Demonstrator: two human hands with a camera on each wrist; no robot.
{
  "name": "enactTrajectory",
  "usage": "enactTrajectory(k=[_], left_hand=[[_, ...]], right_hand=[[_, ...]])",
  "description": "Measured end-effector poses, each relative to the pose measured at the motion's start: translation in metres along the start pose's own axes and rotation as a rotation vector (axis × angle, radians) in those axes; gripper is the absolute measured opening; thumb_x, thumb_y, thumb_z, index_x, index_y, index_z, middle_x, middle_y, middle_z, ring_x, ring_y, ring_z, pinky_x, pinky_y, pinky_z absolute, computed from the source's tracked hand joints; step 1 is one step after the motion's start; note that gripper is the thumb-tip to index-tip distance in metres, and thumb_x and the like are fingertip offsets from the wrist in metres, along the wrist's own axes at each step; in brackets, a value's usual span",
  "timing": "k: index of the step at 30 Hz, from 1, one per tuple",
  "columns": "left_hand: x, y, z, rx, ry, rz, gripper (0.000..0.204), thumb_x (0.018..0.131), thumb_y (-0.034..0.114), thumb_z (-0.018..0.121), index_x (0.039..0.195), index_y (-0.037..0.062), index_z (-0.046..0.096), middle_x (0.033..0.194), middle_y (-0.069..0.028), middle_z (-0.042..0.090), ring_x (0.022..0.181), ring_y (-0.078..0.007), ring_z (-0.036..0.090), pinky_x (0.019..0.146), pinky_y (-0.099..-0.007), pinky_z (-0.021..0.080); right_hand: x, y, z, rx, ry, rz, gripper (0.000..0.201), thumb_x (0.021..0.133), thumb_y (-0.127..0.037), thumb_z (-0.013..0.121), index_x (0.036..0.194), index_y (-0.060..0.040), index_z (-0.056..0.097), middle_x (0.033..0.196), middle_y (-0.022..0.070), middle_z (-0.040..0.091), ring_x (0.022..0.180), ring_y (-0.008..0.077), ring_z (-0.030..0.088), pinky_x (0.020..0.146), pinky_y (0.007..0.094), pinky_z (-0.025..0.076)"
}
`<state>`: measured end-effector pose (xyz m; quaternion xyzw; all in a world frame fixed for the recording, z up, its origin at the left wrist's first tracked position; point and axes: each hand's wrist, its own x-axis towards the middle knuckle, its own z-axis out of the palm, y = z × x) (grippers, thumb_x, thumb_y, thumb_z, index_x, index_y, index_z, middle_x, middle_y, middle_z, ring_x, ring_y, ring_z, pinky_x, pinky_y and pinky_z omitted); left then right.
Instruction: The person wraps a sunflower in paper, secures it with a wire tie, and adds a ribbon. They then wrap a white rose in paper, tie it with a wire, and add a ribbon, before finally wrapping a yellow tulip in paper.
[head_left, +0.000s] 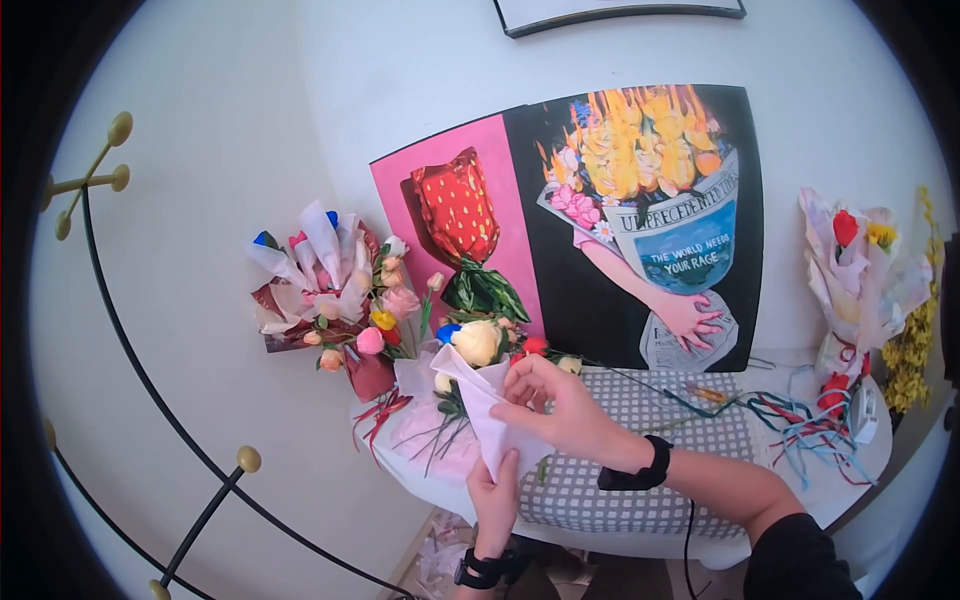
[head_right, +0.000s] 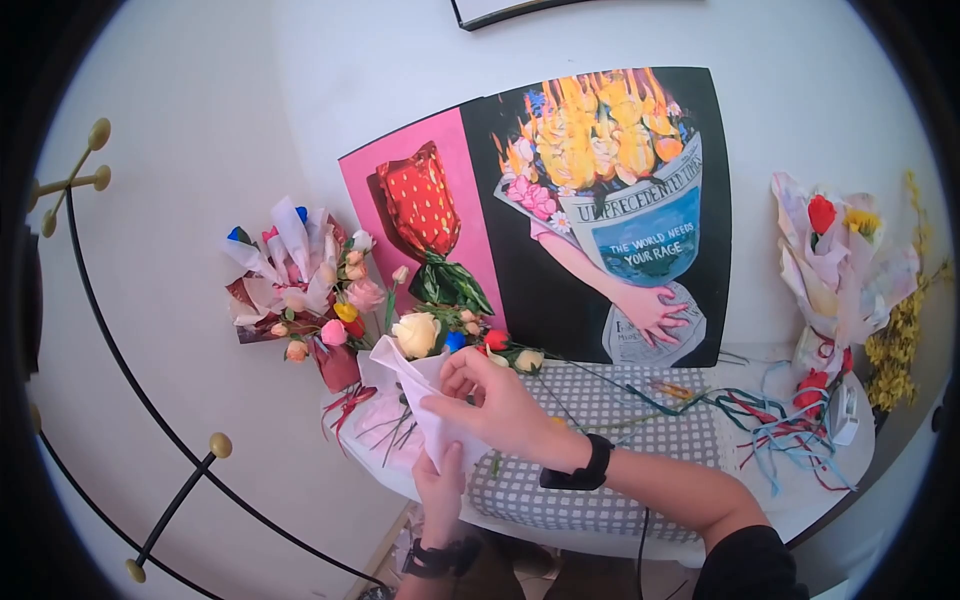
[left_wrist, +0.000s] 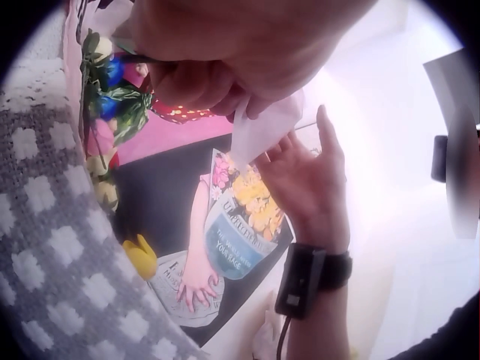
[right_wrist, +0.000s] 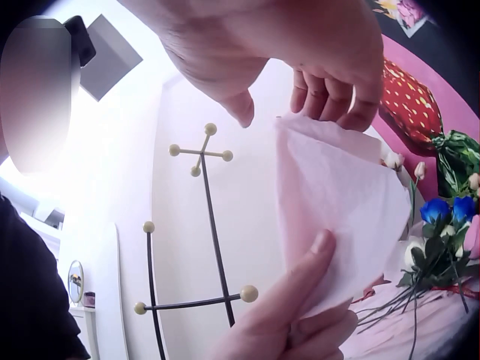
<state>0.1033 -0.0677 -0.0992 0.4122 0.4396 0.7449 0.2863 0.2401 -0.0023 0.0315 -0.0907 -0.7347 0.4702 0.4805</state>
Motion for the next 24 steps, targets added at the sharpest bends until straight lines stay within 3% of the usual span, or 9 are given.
enactTrajectory(k=[2, 4, 6, 8, 11, 14, 18, 20, 24], left_hand=[[0.0, -0.01, 0.002, 0.147, -0.018, 0.256, 0.017, 0.102, 0.013, 0.064, 0.112, 0.0004, 0.069, 0.079, 0.0021, 0.063, 0.056, -0.0031, 0.05, 0.046, -0.0206, 0.034], [-0.003, -0.009, 0.005, 0.166, -0.023, 0.24, 0.018, 0.102, 0.014, 0.065, 0.113, 0.0004, 0.068, 0.08, 0.0015, 0.064, 0.061, -0.004, 0.054, 0.049, -0.0209, 0.038], [-0.006, -0.008, 0.004, 0.185, -0.026, 0.225, 0.018, 0.102, 0.014, 0.065, 0.113, 0.0004, 0.068, 0.082, 0.0008, 0.065, 0.067, -0.0049, 0.057, 0.053, -0.0211, 0.041], [-0.009, -0.008, -0.007, -0.088, -0.126, -0.162, 0.026, 0.102, 0.019, 0.065, 0.121, 0.0014, 0.064, 0.094, -0.0027, 0.069, 0.08, -0.0078, 0.063, 0.064, -0.0242, 0.049], [-0.011, -0.007, -0.012, -0.459, -0.284, -0.253, 0.038, 0.106, 0.031, 0.058, 0.131, 0.0031, 0.057, 0.1, -0.0053, 0.07, 0.076, -0.0108, 0.065, 0.06, -0.0251, 0.046], [-0.021, 0.011, 0.003, -0.535, -0.058, -0.445, 0.048, 0.108, 0.041, 0.048, 0.137, 0.0036, 0.052, 0.108, -0.0068, 0.069, 0.078, -0.0134, 0.067, 0.056, -0.0255, 0.046], [-0.015, -0.008, -0.01, -0.422, -0.177, -0.384, 0.052, 0.109, 0.046, 0.043, 0.139, 0.0036, 0.051, 0.114, -0.0081, 0.069, 0.083, -0.0157, 0.068, 0.058, -0.0264, 0.049], [-0.015, -0.01, -0.019, -0.444, -0.296, -0.402, 0.049, 0.108, 0.043, 0.046, 0.138, 0.0036, 0.051, 0.119, -0.0095, 0.068, 0.095, -0.0177, 0.069, 0.07, -0.029, 0.055], [-0.018, 0.006, 0.004, -0.412, -0.093, -0.321, 0.047, 0.108, 0.044, 0.048, 0.132, 0.0042, 0.054, 0.11, -0.0088, 0.068, 0.08, -0.0154, 0.066, 0.058, -0.0273, 0.049]], right_hand=[[-0.001, -0.006, -0.002, -0.22, 0.028, -0.051, 0.015, 0.096, -0.01, 0.07, 0.105, -0.0024, 0.062, 0.092, -0.0018, 0.065, 0.083, 0.0048, 0.059, 0.07, 0.021, 0.041], [-0.002, -0.005, -0.006, -0.416, 0.015, -0.096, 0.014, 0.094, -0.012, 0.072, 0.1, -0.0014, 0.064, 0.086, -0.0001, 0.064, 0.078, 0.0064, 0.061, 0.065, 0.0222, 0.041], [0.001, 0.003, -0.008, -0.335, 0.031, -0.122, 0.013, 0.096, -0.012, 0.071, 0.098, -0.001, 0.064, 0.084, -0.0011, 0.063, 0.075, 0.0055, 0.059, 0.063, 0.0226, 0.041], [0.004, 0.007, -0.009, -0.253, 0.049, -0.15, 0.014, 0.097, -0.013, 0.069, 0.096, -0.0005, 0.064, 0.083, -0.0022, 0.062, 0.073, 0.0045, 0.057, 0.062, 0.0231, 0.042], [0.007, 0.01, -0.013, -0.087, 0.023, 0.028, 0.019, 0.099, -0.015, 0.067, 0.094, 0.0024, 0.062, 0.077, 0.0028, 0.061, 0.073, 0.0079, 0.057, 0.066, 0.0273, 0.048], [0.011, 0.017, -0.016, -0.069, -0.002, 0.014, 0.014, 0.101, -0.012, 0.063, 0.101, 0.0017, 0.061, 0.083, 0.0015, 0.062, 0.08, 0.0061, 0.059, 0.072, 0.0265, 0.049], [0.014, 0.02, -0.017, 0.148, -0.051, 0.018, 0.011, 0.103, -0.008, 0.059, 0.11, 0.0009, 0.059, 0.094, 0.0017, 0.063, 0.088, 0.0064, 0.06, 0.079, 0.0256, 0.049], [0.015, 0.02, -0.018, 0.151, -0.058, 0.02, 0.011, 0.104, -0.007, 0.058, 0.111, 0.0006, 0.058, 0.098, 0.0024, 0.064, 0.091, 0.0068, 0.06, 0.08, 0.0255, 0.049], [0.01, 0.011, -0.013, 0.13, -0.066, 0.061, 0.02, 0.101, -0.015, 0.066, 0.11, 0.0006, 0.06, 0.101, 0.0052, 0.066, 0.092, 0.0091, 0.061, 0.08, 0.0273, 0.05]])
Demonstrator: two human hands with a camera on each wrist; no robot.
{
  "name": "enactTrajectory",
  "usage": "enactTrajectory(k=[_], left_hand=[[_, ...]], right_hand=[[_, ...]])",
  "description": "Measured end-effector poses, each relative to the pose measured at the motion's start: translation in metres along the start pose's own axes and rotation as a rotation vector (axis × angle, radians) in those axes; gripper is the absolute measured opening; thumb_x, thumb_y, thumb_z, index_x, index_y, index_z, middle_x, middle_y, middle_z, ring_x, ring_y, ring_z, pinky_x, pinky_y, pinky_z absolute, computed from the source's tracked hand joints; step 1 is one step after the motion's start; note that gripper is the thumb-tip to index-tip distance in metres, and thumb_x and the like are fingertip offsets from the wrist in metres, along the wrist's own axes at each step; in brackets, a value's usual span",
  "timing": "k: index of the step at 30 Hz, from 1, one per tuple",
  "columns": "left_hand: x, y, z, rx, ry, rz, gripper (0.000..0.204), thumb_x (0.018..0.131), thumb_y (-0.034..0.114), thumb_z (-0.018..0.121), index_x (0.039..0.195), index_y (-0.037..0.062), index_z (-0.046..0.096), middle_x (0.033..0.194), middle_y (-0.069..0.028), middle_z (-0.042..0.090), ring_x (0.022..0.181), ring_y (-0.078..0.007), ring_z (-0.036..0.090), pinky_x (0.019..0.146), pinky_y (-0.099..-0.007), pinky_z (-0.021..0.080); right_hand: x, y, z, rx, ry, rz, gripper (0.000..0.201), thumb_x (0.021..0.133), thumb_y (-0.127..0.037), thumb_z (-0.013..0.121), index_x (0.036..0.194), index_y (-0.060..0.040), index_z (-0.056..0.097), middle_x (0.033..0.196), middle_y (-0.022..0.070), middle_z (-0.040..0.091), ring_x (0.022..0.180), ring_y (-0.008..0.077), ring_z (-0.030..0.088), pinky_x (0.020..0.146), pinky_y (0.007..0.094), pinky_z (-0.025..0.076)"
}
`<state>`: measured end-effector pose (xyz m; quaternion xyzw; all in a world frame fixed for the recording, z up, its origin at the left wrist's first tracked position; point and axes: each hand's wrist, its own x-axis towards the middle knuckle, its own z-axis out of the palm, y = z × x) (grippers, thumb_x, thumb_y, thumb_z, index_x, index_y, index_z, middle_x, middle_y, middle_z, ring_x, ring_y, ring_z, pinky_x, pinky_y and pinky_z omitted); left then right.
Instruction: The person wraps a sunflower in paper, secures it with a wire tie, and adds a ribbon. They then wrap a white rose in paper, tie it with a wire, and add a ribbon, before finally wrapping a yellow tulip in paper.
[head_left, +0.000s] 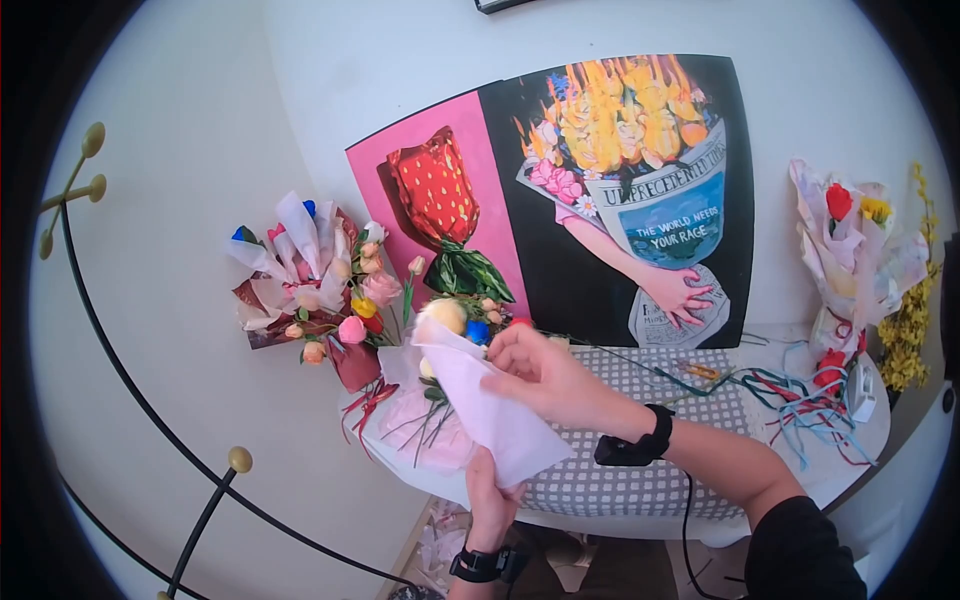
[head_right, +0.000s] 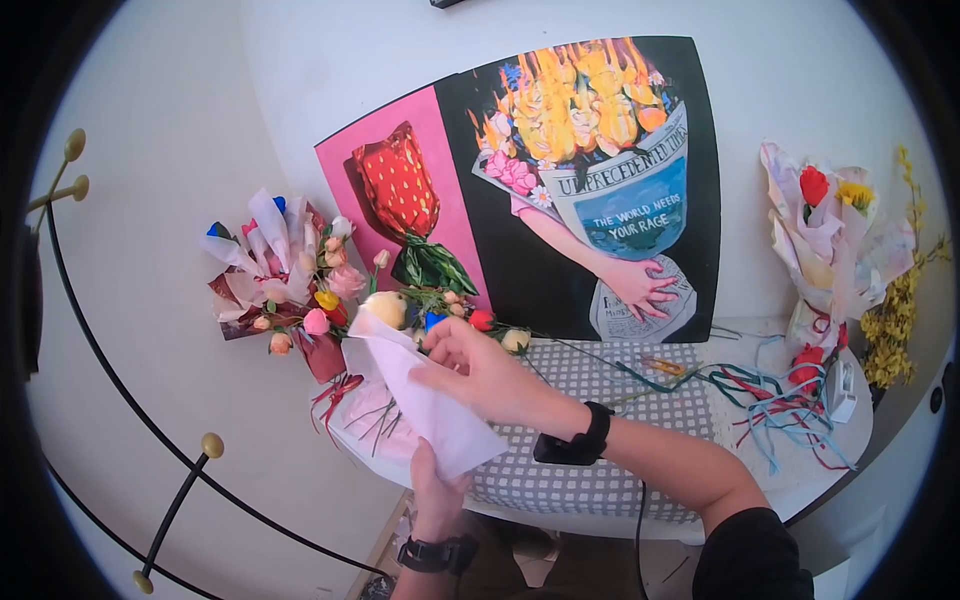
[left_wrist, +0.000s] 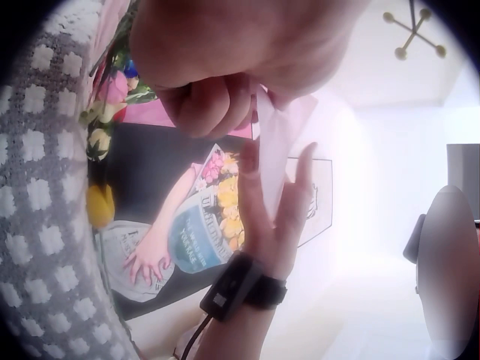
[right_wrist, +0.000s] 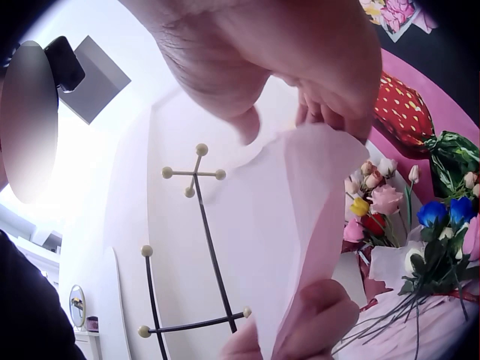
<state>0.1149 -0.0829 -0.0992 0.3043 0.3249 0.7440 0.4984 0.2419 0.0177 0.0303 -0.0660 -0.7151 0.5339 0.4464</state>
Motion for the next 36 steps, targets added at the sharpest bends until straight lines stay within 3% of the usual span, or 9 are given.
enactTrajectory(k=[2, 4, 7, 11, 15, 21, 27, 31, 36], left_hand=[[0.004, 0.002, 0.005, 0.001, 0.131, 0.138, 0.045, 0.107, 0.045, 0.05, 0.128, 0.0053, 0.056, 0.099, -0.0042, 0.067, 0.062, -0.0096, 0.055, 0.048, -0.0243, 0.037], [0.008, 0.005, -0.009, 0.017, 0.089, 0.131, 0.047, 0.107, 0.048, 0.049, 0.128, 0.0058, 0.056, 0.095, -0.0028, 0.066, 0.056, -0.0077, 0.048, 0.046, -0.024, 0.031], [0.007, 0.015, -0.016, -0.068, 0.05, 0.015, 0.054, 0.107, 0.054, 0.045, 0.129, 0.0065, 0.056, 0.09, -0.0016, 0.064, 0.049, -0.0057, 0.037, 0.042, -0.0233, 0.024], [0.001, 0.029, -0.022, -0.334, -0.085, -0.144, 0.062, 0.106, 0.061, 0.04, 0.134, 0.0074, 0.054, 0.089, -0.0029, 0.064, 0.042, -0.0074, 0.026, 0.039, -0.0247, 0.019], [-0.001, 0.032, -0.024, -0.471, -0.19, -0.145, 0.061, 0.106, 0.059, 0.04, 0.137, 0.0079, 0.053, 0.092, -0.0038, 0.066, 0.041, -0.0077, 0.023, 0.039, -0.0251, 0.018], [0.002, 0.026, -0.034, -0.277, -0.133, -0.083, 0.048, 0.107, 0.047, 0.049, 0.135, 0.0084, 0.054, 0.106, -0.0058, 0.069, 0.045, -0.0069, 0.028, 0.044, -0.0243, 0.021], [-0.003, 0.041, -0.008, -0.057, 0.17, 0.016, 0.042, 0.107, 0.042, 0.05, 0.133, 0.0101, 0.056, 0.111, -0.0031, 0.069, 0.051, -0.0062, 0.032, 0.048, -0.0247, 0.024], [0.001, 0.039, -0.027, -0.204, -0.058, -0.099, 0.045, 0.108, 0.045, 0.043, 0.134, 0.0105, 0.056, 0.111, -0.0033, 0.07, 0.051, -0.0071, 0.032, 0.048, -0.0247, 0.024], [0.004, 0.042, -0.034, -0.44, -0.185, -0.207, 0.046, 0.11, 0.045, 0.038, 0.136, 0.0104, 0.056, 0.117, -0.0077, 0.071, 0.044, -0.0089, 0.029, 0.041, -0.0243, 0.022]], right_hand=[[-0.005, 0.004, 0.003, -0.019, -0.057, 0.053, 0.024, 0.099, -0.02, 0.069, 0.11, 0.0004, 0.06, 0.103, 0.006, 0.066, 0.092, 0.0102, 0.062, 0.079, 0.0281, 0.05], [-0.009, 0.012, -0.004, -0.49, -0.189, -0.028, 0.035, 0.097, -0.028, 0.073, 0.11, 0.0024, 0.063, 0.1, 0.0064, 0.068, 0.089, 0.0112, 0.062, 0.078, 0.029, 0.05], [-0.004, 0.01, -0.012, -0.299, -0.352, 0.19, 0.036, 0.098, -0.029, 0.07, 0.112, 0.0045, 0.067, 0.094, 0.0063, 0.069, 0.087, 0.011, 0.062, 0.077, 0.0293, 0.049], [-0.004, 0.0, -0.009, -0.258, -0.399, 0.136, 0.03, 0.098, -0.022, 0.071, 0.116, 0.0025, 0.072, 0.092, 0.0016, 0.072, 0.084, 0.0049, 0.059, 0.075, 0.0268, 0.05], [-0.005, 0.001, -0.005, -0.158, -0.376, 0.119, 0.028, 0.1, -0.019, 0.069, 0.117, 0.0025, 0.071, 0.095, 0.0011, 0.072, 0.085, 0.0047, 0.059, 0.076, 0.0267, 0.051], [-0.002, -0.004, -0.012, -0.212, -0.365, 0.116, 0.026, 0.101, -0.016, 0.067, 0.119, 0.0026, 0.071, 0.095, 0.0012, 0.072, 0.086, 0.0052, 0.06, 0.077, 0.0271, 0.052], [0.0, -0.002, -0.014, -0.252, -0.355, 0.111, 0.027, 0.1, -0.017, 0.068, 0.118, 0.0028, 0.071, 0.094, 0.0009, 0.071, 0.083, 0.0049, 0.06, 0.075, 0.0266, 0.051], [0.0, 0.005, -0.015, -0.27, -0.258, 0.095, 0.025, 0.095, -0.019, 0.071, 0.102, 0.0054, 0.071, 0.083, 0.0099, 0.068, 0.074, 0.013, 0.06, 0.069, 0.0323, 0.049], [0.006, 0.035, -0.024, -0.215, -0.267, 0.124, 0.026, 0.097, -0.02, 0.07, 0.107, 0.004, 0.071, 0.087, 0.0034, 0.068, 0.079, 0.0081, 0.06, 0.071, 0.0287, 0.049]])
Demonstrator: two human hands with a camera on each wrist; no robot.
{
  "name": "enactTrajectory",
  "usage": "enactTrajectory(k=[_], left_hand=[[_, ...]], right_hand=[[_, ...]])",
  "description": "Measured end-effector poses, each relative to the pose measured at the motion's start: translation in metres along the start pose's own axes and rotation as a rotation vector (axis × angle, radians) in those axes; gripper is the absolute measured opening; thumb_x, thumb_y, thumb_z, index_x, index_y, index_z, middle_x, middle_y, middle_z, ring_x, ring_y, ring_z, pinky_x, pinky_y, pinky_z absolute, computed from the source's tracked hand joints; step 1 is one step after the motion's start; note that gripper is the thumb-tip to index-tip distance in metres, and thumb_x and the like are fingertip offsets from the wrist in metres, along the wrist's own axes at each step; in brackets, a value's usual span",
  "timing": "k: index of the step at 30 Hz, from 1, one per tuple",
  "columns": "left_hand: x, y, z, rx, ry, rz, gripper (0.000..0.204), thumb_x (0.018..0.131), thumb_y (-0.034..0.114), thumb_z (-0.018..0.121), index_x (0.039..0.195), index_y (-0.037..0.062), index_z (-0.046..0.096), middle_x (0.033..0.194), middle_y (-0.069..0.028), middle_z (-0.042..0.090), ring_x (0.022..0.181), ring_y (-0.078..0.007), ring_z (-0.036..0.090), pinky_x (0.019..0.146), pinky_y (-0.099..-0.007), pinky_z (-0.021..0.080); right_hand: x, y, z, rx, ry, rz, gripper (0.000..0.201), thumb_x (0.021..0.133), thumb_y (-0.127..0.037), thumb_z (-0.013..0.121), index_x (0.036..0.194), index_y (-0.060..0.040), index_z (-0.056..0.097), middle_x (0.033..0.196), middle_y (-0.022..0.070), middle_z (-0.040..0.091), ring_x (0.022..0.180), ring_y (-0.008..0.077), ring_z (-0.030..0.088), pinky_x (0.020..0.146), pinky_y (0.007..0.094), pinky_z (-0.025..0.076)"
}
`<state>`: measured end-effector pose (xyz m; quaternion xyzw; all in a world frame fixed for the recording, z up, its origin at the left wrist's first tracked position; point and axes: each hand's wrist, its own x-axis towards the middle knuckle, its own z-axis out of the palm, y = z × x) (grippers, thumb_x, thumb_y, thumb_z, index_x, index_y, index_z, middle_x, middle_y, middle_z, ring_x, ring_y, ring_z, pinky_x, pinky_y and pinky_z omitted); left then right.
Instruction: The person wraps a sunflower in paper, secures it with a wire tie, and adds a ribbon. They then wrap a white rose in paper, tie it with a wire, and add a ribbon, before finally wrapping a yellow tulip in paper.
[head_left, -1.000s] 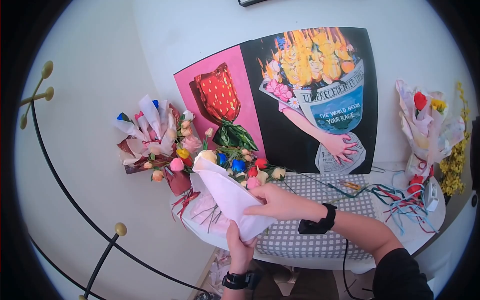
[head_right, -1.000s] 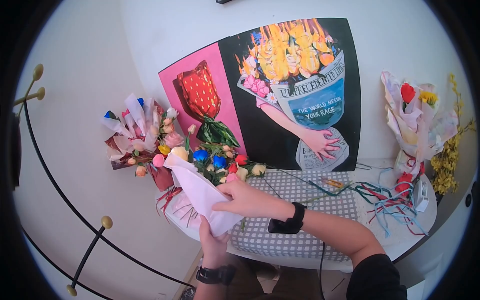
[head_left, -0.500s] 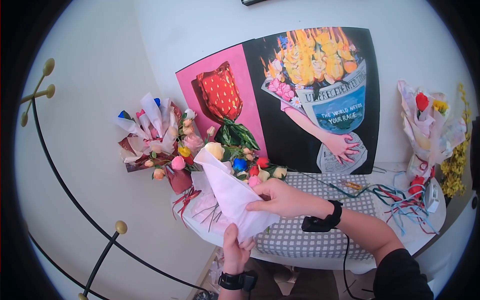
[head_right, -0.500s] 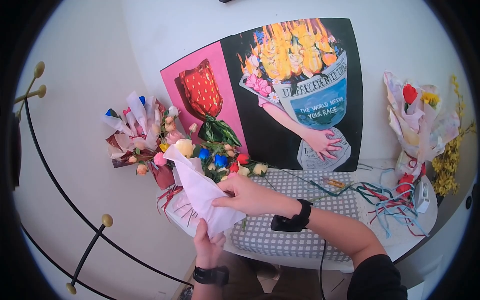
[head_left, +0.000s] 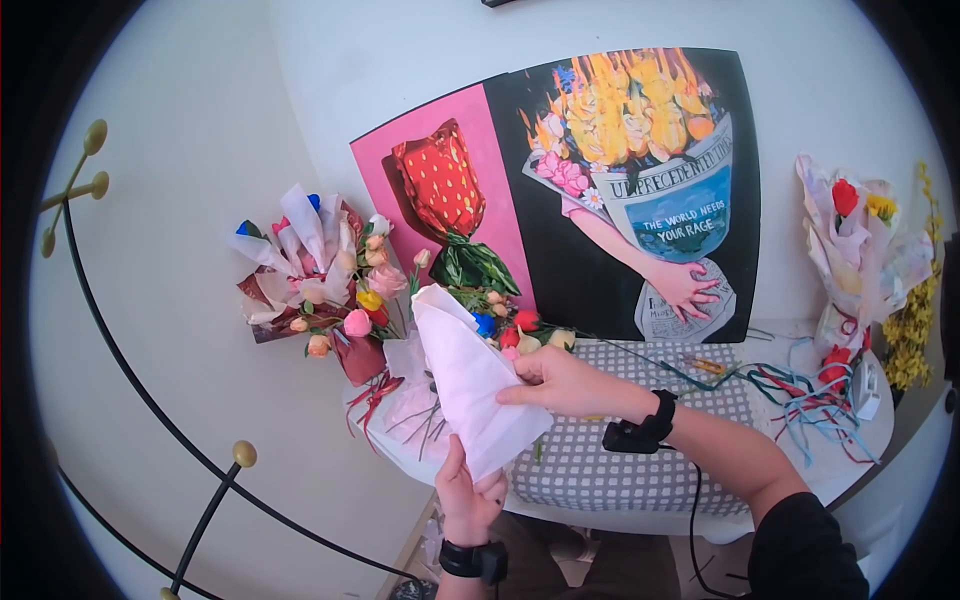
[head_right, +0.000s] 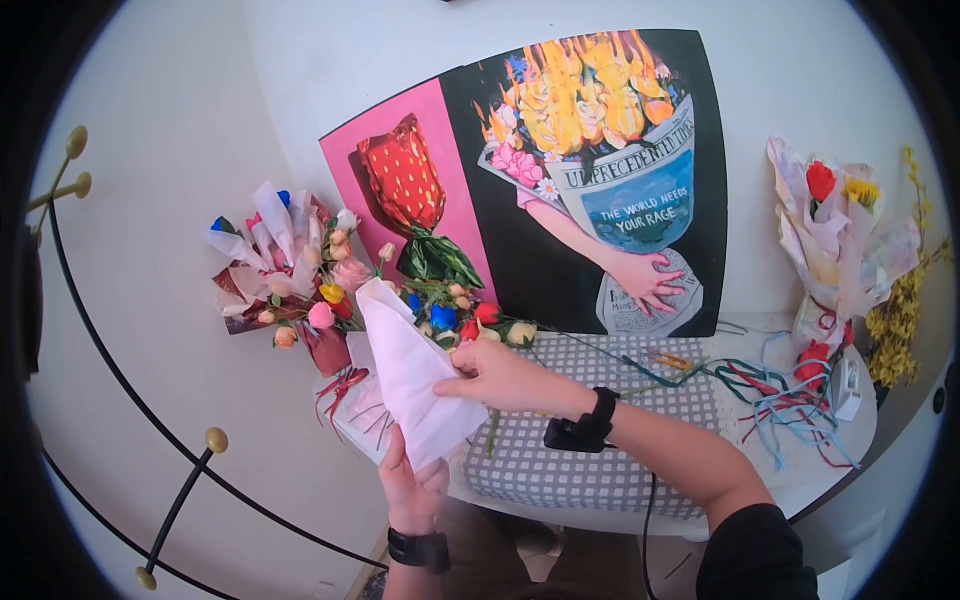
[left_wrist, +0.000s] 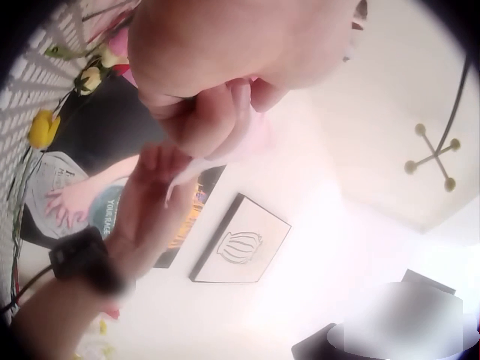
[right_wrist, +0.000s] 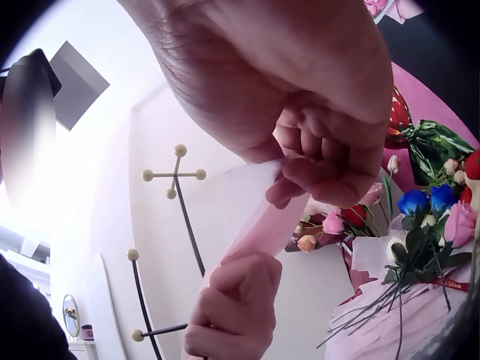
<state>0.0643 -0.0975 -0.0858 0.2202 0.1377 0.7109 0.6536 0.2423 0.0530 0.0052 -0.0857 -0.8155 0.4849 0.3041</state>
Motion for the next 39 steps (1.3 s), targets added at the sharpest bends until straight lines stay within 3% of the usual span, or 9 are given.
enactTrajectory(k=[5, 11, 15, 21, 26, 29, 30, 32, 39], left_hand=[[-0.002, -0.003, 0.003, -0.155, -0.122, -0.13, 0.052, 0.11, 0.046, 0.038, 0.14, 0.0075, 0.053, 0.118, -0.0093, 0.071, 0.042, -0.0095, 0.02, 0.041, -0.0254, 0.014], [-0.002, -0.002, -0.002, -0.306, -0.3, -0.233, 0.054, 0.109, 0.046, 0.038, 0.143, 0.0059, 0.05, 0.121, -0.0093, 0.069, 0.044, -0.0092, 0.021, 0.041, -0.0246, 0.014], [-0.009, -0.005, 0.003, -0.192, -0.122, -0.18, 0.054, 0.109, 0.043, 0.039, 0.144, 0.0028, 0.049, 0.128, -0.0121, 0.066, 0.046, -0.0091, 0.027, 0.041, -0.0229, 0.025], [-0.016, -0.015, 0.01, 0.503, -0.101, 0.099, 0.046, 0.106, 0.026, 0.053, 0.144, 0.0004, 0.046, 0.116, -0.0101, 0.069, 0.055, -0.0097, 0.037, 0.05, -0.023, 0.029], [-0.021, -0.033, 0.023, 1.606, 0.177, 0.657, 0.033, 0.107, 0.014, 0.053, 0.135, -0.0024, 0.054, 0.092, -0.0045, 0.07, 0.053, -0.0104, 0.043, 0.051, -0.0234, 0.034], [-0.021, -0.031, 0.02, 1.731, 0.279, 0.653, 0.026, 0.108, 0.016, 0.052, 0.127, -0.001, 0.058, 0.074, 0.0014, 0.06, 0.052, -0.0069, 0.039, 0.05, -0.0216, 0.03], [-0.019, -0.031, 0.016, 1.731, 0.276, 0.653, 0.026, 0.108, 0.016, 0.052, 0.127, -0.001, 0.058, 0.074, 0.0014, 0.06, 0.052, -0.0069, 0.039, 0.05, -0.0216, 0.03], [-0.015, -0.024, 0.01, 0.918, 0.269, 0.336, 0.024, 0.109, 0.017, 0.051, 0.122, 0.0002, 0.06, 0.071, 0.0041, 0.049, 0.058, -0.003, 0.038, 0.052, -0.0201, 0.027], [-0.028, 0.001, 0.025, 0.277, 0.077, 0.06, 0.026, 0.111, 0.023, 0.041, 0.12, 0.0047, 0.057, 0.064, 0.0094, 0.023, 0.045, -0.0027, 0.02, 0.041, -0.0228, 0.017]], right_hand=[[0.0, 0.0, 0.001, -0.015, -0.041, 0.059, 0.03, 0.101, -0.023, 0.068, 0.117, 0.0024, 0.07, 0.099, -0.0006, 0.071, 0.089, 0.0048, 0.062, 0.08, 0.0269, 0.05], [-0.001, -0.007, 0.019, 0.655, -0.085, 0.136, 0.036, 0.102, -0.027, 0.066, 0.123, 0.0015, 0.067, 0.105, 0.0018, 0.07, 0.092, 0.009, 0.065, 0.083, 0.0269, 0.051], [0.0, -0.009, 0.019, 0.541, 0.029, 0.098, 0.033, 0.101, -0.024, 0.067, 0.122, 0.0009, 0.067, 0.105, 0.0024, 0.071, 0.091, 0.0074, 0.065, 0.079, 0.0258, 0.052], [0.002, -0.002, 0.011, 0.348, 0.167, 0.077, 0.023, 0.099, -0.018, 0.067, 0.113, 0.001, 0.07, 0.097, 0.0014, 0.071, 0.085, 0.0065, 0.065, 0.074, 0.0257, 0.051], [0.0, 0.001, 0.015, 0.248, 0.268, 0.021, 0.021, 0.1, -0.017, 0.067, 0.108, 0.0017, 0.07, 0.093, 0.0007, 0.071, 0.082, 0.006, 0.065, 0.072, 0.0239, 0.05], [-0.001, -0.003, 0.015, 0.188, 0.285, 0.011, 0.021, 0.099, -0.016, 0.068, 0.107, 0.003, 0.071, 0.092, 0.0011, 0.071, 0.08, 0.006, 0.065, 0.071, 0.0238, 0.05], [-0.001, -0.004, 0.014, 0.216, 0.262, 0.016, 0.021, 0.099, -0.016, 0.069, 0.108, 0.0031, 0.071, 0.093, 0.0016, 0.072, 0.081, 0.0063, 0.065, 0.072, 0.0239, 0.05], [-0.002, -0.009, 0.011, 0.243, 0.243, 0.02, 0.021, 0.098, -0.016, 0.07, 0.108, 0.0032, 0.071, 0.095, 0.0021, 0.073, 0.082, 0.0066, 0.066, 0.072, 0.0241, 0.051], [0.001, -0.008, 0.007, 0.414, 0.167, 0.161, 0.025, 0.095, -0.016, 0.075, 0.112, 0.0023, 0.073, 0.1, 0.0036, 0.075, 0.088, 0.0079, 0.068, 0.075, 0.0242, 0.052]])
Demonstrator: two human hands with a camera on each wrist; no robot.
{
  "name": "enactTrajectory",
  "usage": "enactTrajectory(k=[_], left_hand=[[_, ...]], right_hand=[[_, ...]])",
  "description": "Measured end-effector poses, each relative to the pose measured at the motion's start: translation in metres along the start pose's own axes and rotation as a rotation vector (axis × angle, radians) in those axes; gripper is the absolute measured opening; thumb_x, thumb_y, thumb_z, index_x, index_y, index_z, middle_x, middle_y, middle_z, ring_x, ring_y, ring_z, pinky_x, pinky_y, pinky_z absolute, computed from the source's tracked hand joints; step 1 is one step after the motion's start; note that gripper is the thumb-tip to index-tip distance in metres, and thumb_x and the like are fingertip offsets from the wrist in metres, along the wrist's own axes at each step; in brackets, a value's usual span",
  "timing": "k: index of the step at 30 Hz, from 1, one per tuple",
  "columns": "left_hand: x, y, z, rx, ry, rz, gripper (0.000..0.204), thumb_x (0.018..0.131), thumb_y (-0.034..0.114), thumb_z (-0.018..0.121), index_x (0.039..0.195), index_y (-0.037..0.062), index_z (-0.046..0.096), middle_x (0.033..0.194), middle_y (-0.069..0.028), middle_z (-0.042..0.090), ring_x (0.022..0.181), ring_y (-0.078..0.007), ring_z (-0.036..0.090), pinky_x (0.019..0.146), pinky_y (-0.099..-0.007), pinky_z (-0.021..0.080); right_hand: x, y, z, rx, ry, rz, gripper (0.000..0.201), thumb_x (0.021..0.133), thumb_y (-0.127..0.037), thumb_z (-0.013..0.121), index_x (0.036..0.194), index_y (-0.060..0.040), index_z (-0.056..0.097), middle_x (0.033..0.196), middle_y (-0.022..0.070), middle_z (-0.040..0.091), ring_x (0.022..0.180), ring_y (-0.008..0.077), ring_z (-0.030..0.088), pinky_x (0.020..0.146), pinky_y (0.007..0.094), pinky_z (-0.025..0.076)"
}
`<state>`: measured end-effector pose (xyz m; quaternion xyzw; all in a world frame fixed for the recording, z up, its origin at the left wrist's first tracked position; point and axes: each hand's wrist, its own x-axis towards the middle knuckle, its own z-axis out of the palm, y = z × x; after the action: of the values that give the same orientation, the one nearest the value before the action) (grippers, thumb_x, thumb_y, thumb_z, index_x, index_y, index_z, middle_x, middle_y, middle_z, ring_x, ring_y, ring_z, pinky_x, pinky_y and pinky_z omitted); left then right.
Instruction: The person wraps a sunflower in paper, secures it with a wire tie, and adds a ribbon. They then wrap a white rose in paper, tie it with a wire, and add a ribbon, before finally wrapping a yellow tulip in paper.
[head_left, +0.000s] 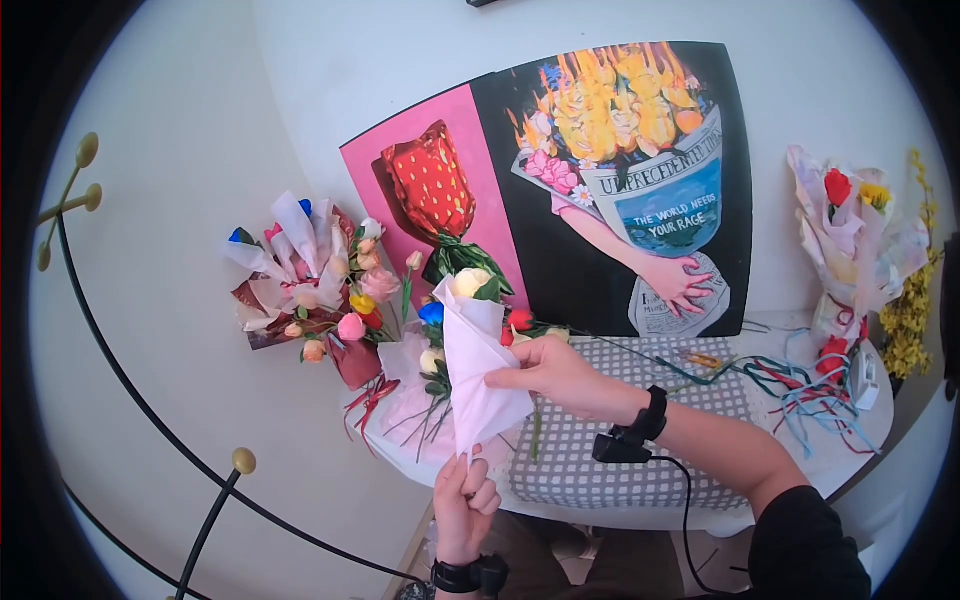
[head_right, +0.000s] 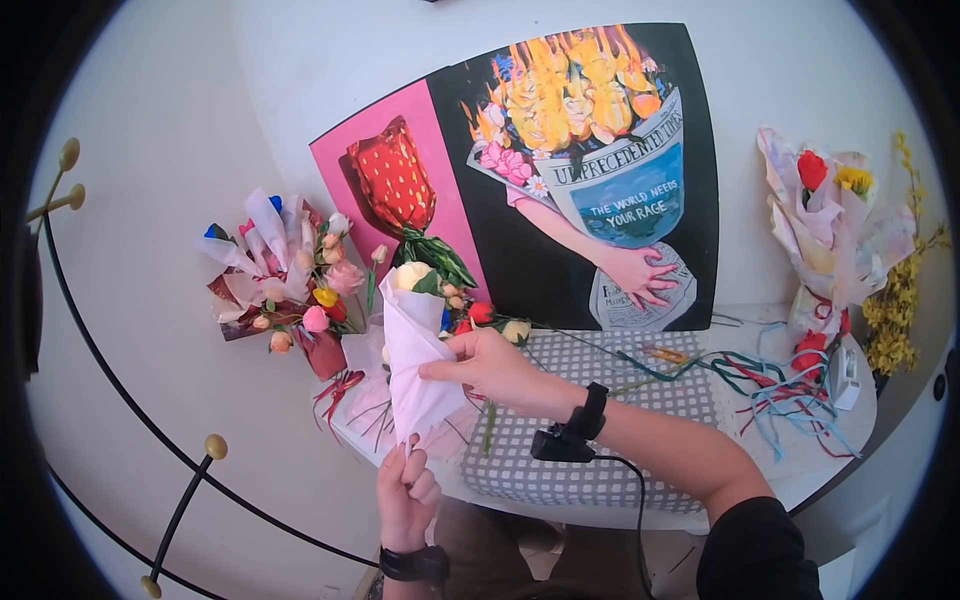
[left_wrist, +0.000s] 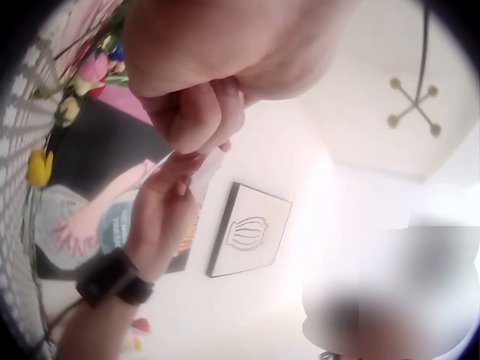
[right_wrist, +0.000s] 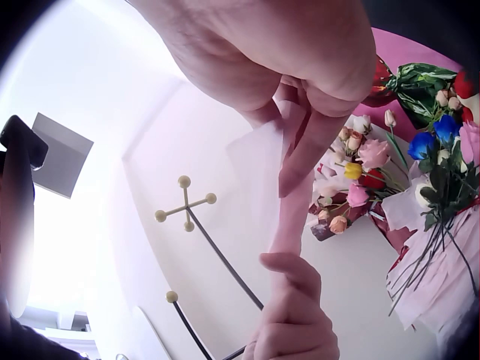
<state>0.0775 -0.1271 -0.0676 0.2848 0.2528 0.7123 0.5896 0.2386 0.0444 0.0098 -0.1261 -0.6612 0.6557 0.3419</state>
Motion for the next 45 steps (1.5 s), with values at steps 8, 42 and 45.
enactTrajectory(k=[8, 42, 45], left_hand=[[0.004, -0.004, -0.029, -0.556, -0.414, -0.201, 0.032, 0.111, 0.021, 0.035, 0.129, 0.0033, 0.055, 0.061, 0.009, 0.019, 0.044, -0.0052, 0.015, 0.042, -0.0244, 0.016], [0.014, -0.045, 0.044, 0.676, 0.144, 0.559, 0.033, 0.104, 0.009, 0.053, 0.135, -0.0034, 0.052, 0.079, -0.0063, 0.065, 0.06, -0.0109, 0.062, 0.045, -0.0224, 0.037], [0.009, -0.027, 0.04, 0.788, 0.002, 0.43, 0.041, 0.108, 0.019, 0.05, 0.142, -0.0044, 0.045, 0.098, -0.0132, 0.068, 0.068, -0.0161, 0.067, 0.05, -0.0217, 0.048]], right_hand=[[-0.002, -0.01, 0.0, 0.003, -0.076, -0.072, 0.023, 0.094, -0.011, 0.075, 0.112, 0.002, 0.071, 0.101, 0.0028, 0.074, 0.089, 0.0065, 0.068, 0.076, 0.0241, 0.053], [-0.028, 0.005, 0.05, 0.179, -0.147, 0.058, 0.024, 0.106, -0.022, 0.059, 0.11, 0.0, 0.068, 0.101, 0.0058, 0.071, 0.088, 0.0098, 0.066, 0.079, 0.0263, 0.053], [-0.015, 0.018, 0.038, 0.148, -0.092, -0.035, 0.026, 0.107, -0.024, 0.057, 0.1, -0.0017, 0.068, 0.09, 0.0028, 0.069, 0.072, 0.0073, 0.063, 0.064, 0.0232, 0.051]])
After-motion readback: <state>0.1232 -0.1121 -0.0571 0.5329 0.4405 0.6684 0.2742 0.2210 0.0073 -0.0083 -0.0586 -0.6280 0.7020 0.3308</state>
